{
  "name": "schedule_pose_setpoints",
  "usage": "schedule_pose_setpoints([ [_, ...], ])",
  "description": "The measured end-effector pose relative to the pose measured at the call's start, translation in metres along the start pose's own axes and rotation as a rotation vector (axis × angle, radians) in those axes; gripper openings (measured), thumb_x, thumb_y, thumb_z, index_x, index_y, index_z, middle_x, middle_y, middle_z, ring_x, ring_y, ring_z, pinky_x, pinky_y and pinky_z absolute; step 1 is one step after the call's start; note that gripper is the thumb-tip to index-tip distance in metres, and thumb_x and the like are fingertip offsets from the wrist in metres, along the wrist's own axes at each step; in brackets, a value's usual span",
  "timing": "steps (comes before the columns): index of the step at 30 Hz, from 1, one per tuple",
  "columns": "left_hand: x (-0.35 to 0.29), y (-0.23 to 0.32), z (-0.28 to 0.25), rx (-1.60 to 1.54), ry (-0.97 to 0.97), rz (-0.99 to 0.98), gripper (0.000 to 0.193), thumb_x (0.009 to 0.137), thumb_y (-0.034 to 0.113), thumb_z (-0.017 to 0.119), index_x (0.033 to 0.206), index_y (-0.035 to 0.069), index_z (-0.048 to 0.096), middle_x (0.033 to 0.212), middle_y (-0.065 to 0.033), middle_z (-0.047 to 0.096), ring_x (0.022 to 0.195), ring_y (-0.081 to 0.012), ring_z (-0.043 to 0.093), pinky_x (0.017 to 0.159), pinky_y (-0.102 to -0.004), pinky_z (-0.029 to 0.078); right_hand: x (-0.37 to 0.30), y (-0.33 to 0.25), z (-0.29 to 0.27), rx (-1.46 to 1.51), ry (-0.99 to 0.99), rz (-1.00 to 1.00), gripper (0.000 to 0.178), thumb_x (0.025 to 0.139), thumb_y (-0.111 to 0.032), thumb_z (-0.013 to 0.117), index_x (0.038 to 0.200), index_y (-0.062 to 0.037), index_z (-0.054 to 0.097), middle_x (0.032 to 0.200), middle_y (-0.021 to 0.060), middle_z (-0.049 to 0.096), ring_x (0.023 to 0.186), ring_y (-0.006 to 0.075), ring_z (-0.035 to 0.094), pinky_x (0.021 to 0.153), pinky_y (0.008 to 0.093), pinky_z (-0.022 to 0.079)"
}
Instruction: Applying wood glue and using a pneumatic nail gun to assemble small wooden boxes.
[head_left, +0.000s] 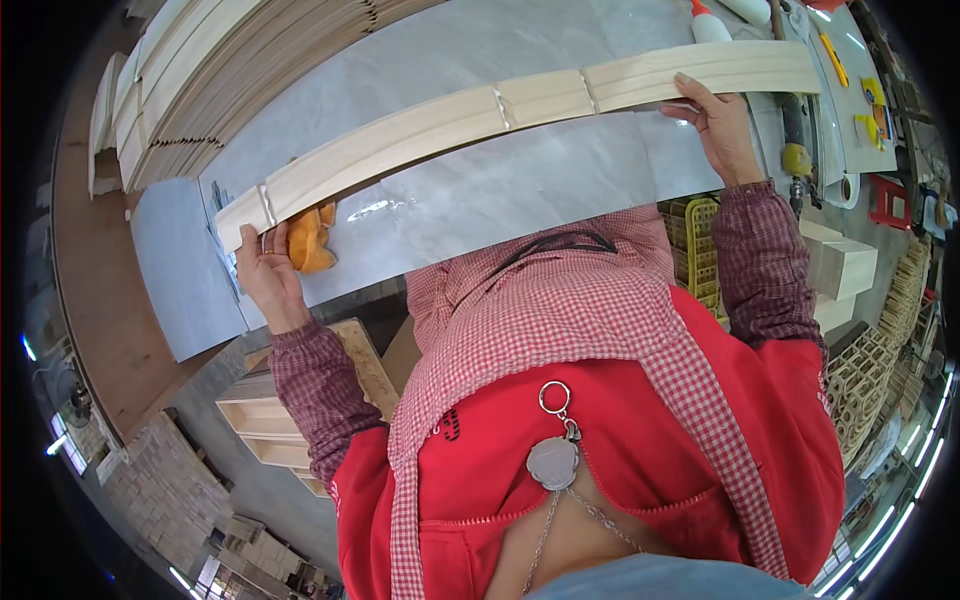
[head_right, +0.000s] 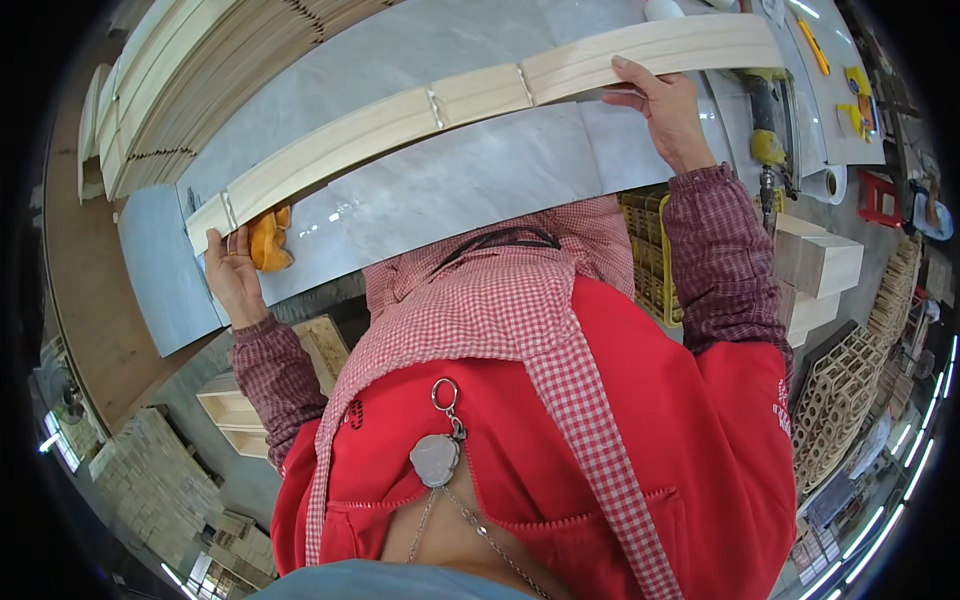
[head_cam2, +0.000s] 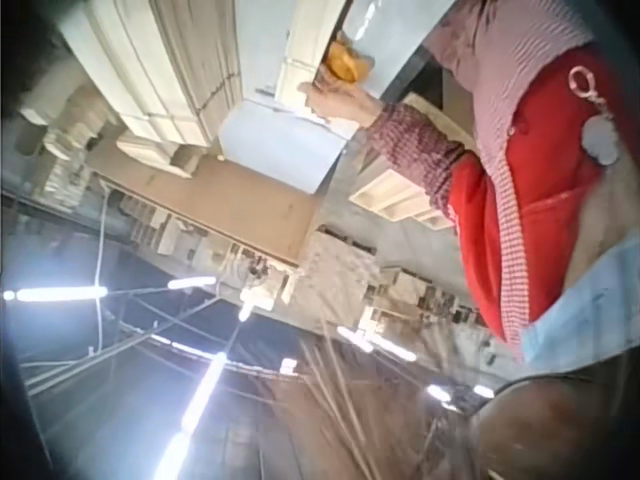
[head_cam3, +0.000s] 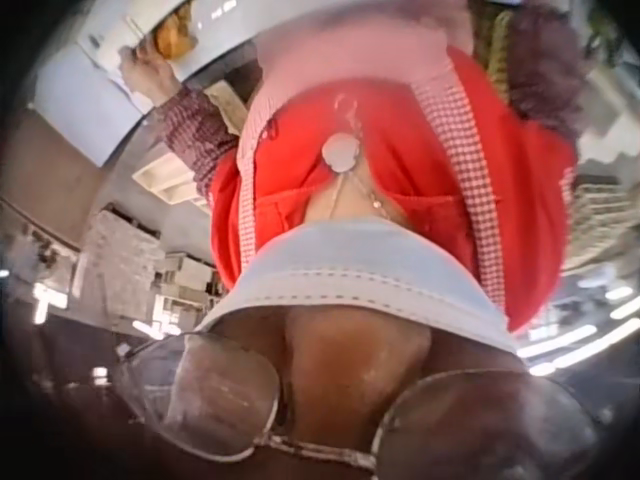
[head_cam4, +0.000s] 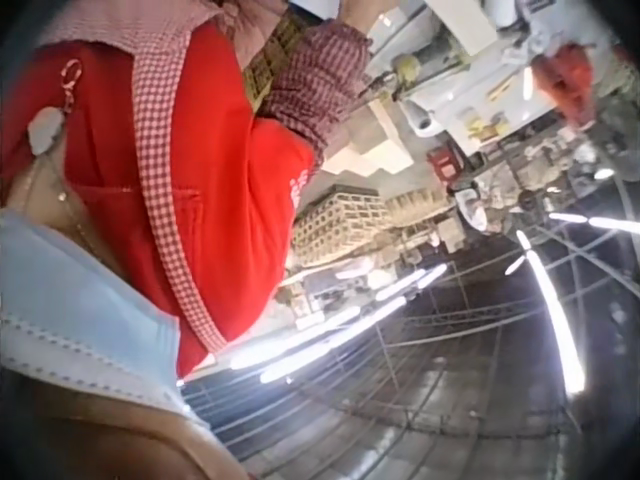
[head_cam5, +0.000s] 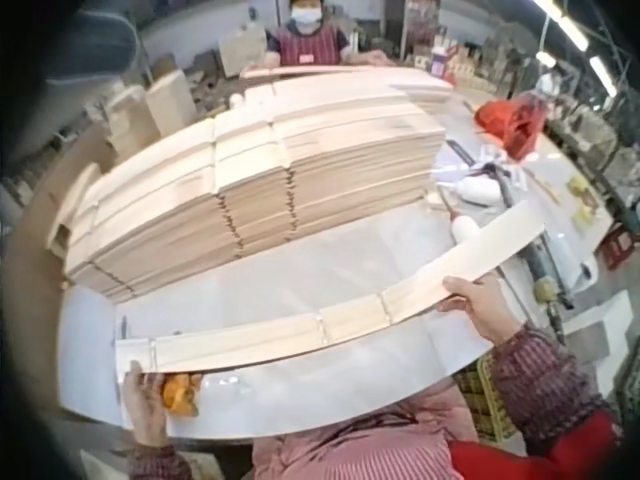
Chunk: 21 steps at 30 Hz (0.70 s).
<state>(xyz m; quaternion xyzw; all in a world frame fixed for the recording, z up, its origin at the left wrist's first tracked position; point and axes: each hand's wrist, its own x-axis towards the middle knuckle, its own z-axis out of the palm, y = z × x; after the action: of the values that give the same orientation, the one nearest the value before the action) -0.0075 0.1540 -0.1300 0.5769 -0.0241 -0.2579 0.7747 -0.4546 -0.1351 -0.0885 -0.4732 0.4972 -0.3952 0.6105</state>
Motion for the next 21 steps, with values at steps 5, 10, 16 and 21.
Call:
schedule_pose_setpoints([
  [5, -0.039, 0.021, 0.042, -0.074, -0.113, 0.063, 0.025, 0.093, 0.014, 0.058, 0.109, -0.003, 0.049, 0.098, -0.0117, 0.057, 0.085, -0.0169, 0.060, 0.075, -0.0243, 0.055, -0.013, -0.027, 0.030, -0.372, -0.021, -0.216, 0.027, 0.084, -0.013, 0.066, 0.095, 0.0114, 0.061, 0.081, 0.0125, 0.066, 0.062, 0.0182, 0.063, 0.059, 0.0234, 0.053],
  [10, -0.026, 0.006, 0.035, 0.045, -0.013, 0.117, 0.025, 0.093, 0.014, 0.057, 0.109, -0.003, 0.049, 0.097, -0.0111, 0.056, 0.083, -0.0168, 0.059, 0.074, -0.0250, 0.055, -0.018, -0.037, 0.054, -0.858, -0.028, -0.466, 0.028, 0.083, -0.017, 0.067, 0.090, 0.0106, 0.063, 0.073, 0.0106, 0.065, 0.059, 0.0167, 0.061, 0.055, 0.0217, 0.049],
  [16, -0.023, -0.003, 0.028, 0.112, 0.030, 0.162, 0.024, 0.093, 0.015, 0.057, 0.108, -0.003, 0.049, 0.096, -0.0109, 0.056, 0.082, -0.0168, 0.059, 0.073, -0.0253, 0.055, -0.021, -0.043, 0.069, -0.963, -0.011, -0.648, 0.034, 0.081, -0.026, 0.062, 0.078, 0.0077, 0.062, 0.063, 0.0115, 0.061, 0.048, 0.0192, 0.049, 0.047, 0.0292, 0.040],
  [21, -0.021, -0.007, 0.019, 0.133, 0.020, 0.164, 0.026, 0.094, 0.016, 0.056, 0.109, -0.003, 0.048, 0.096, -0.0113, 0.056, 0.081, -0.0168, 0.059, 0.073, -0.0253, 0.055, -0.028, -0.055, 0.081, -1.148, -0.038, -0.662, 0.032, 0.082, -0.024, 0.060, 0.075, 0.0064, 0.062, 0.064, 0.0106, 0.061, 0.047, 0.0219, 0.050, 0.047, 0.0306, 0.040],
])
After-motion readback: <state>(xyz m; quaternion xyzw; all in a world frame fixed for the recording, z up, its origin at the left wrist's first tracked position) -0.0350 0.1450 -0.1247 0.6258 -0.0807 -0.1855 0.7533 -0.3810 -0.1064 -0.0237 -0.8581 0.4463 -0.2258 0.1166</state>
